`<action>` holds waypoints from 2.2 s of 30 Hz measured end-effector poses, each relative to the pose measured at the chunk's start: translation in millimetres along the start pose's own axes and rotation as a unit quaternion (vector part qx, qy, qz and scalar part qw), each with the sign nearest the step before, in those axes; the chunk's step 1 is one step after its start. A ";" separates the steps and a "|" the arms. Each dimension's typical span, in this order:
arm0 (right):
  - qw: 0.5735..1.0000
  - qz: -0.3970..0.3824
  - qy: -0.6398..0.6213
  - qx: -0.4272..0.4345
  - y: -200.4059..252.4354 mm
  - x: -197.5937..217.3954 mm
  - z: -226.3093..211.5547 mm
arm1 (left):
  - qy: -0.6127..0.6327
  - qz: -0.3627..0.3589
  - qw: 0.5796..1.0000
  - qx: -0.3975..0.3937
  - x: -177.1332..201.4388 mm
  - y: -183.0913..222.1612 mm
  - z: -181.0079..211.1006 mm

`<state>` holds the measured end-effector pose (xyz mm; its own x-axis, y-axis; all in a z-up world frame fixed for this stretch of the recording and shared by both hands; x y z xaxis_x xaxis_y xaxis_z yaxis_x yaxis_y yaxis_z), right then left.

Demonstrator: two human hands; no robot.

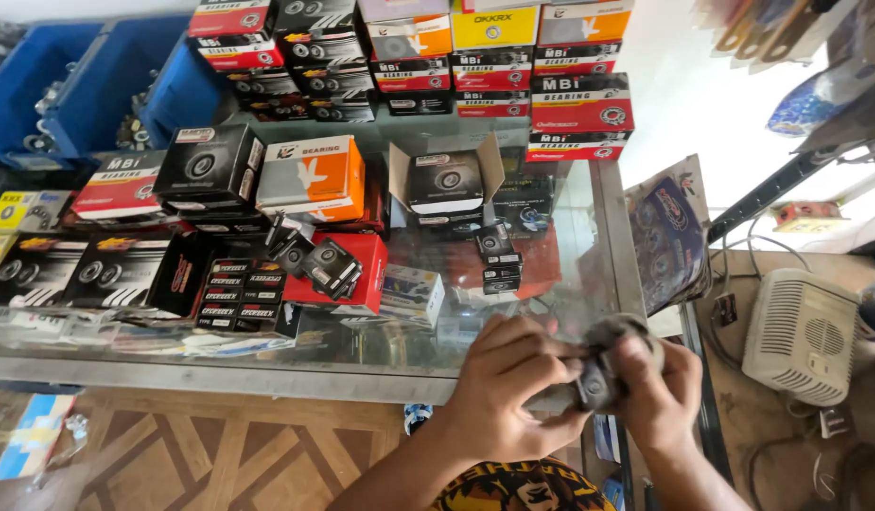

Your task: The person handles various motorcycle bearing components on a glass counter, picking up individual bearings, placing them into small boxes, and organizing several boxes together.

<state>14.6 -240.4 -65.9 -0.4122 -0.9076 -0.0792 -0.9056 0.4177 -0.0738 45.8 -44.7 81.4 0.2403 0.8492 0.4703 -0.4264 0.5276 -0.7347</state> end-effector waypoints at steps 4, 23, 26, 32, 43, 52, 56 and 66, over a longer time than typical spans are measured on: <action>0.985 0.042 -0.167 0.008 0.5 16.4 10.5 | -0.092 0.095 0.991 0.029 65.1 -10.6 -5.8; 0.999 0.004 -0.032 0.016 -8.8 -32.2 -51.5 | -0.422 0.197 0.881 0.080 155.6 -6.8 -25.8; 0.998 -0.032 -0.017 0.049 -12.4 -38.4 -50.6 | -0.235 0.094 0.964 0.087 102.3 -3.6 -52.7; 0.997 -0.025 0.040 0.064 -15.2 -35.9 -50.9 | -0.233 -0.067 0.966 0.086 30.8 -24.7 -62.1; 0.991 -0.019 0.110 0.075 -15.9 -34.6 -50.1 | -0.243 -0.035 0.936 0.252 7.6 -8.0 -110.3; 0.990 -0.039 0.024 0.134 -11.7 -46.5 -80.6 | -0.006 0.064 0.954 0.293 25.1 17.8 -105.5; 0.956 -0.059 0.041 0.283 5.3 -41.0 -81.8 | 0.394 0.115 0.816 0.406 -14.0 38.2 -106.4; 0.924 -0.130 0.222 0.282 25.8 -72.8 -101.8 | 0.444 0.031 0.814 0.374 -57.2 71.9 -104.4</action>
<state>11.1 -167.7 39.2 -0.3030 -0.8549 0.4211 -0.8349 0.0250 -0.5499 92.4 -52.8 -49.3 0.5923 0.7310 -0.3389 -0.7930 0.6034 -0.0845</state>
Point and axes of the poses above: each hand's wrist, its own y-axis away from the middle knuckle, its own x-axis out of the back of the hand, z = x × y, the point moved 10 cm from there along -y, towards the middle knuckle, and after that the axes turned 2 degrees about -y, right-handed, at the moved point
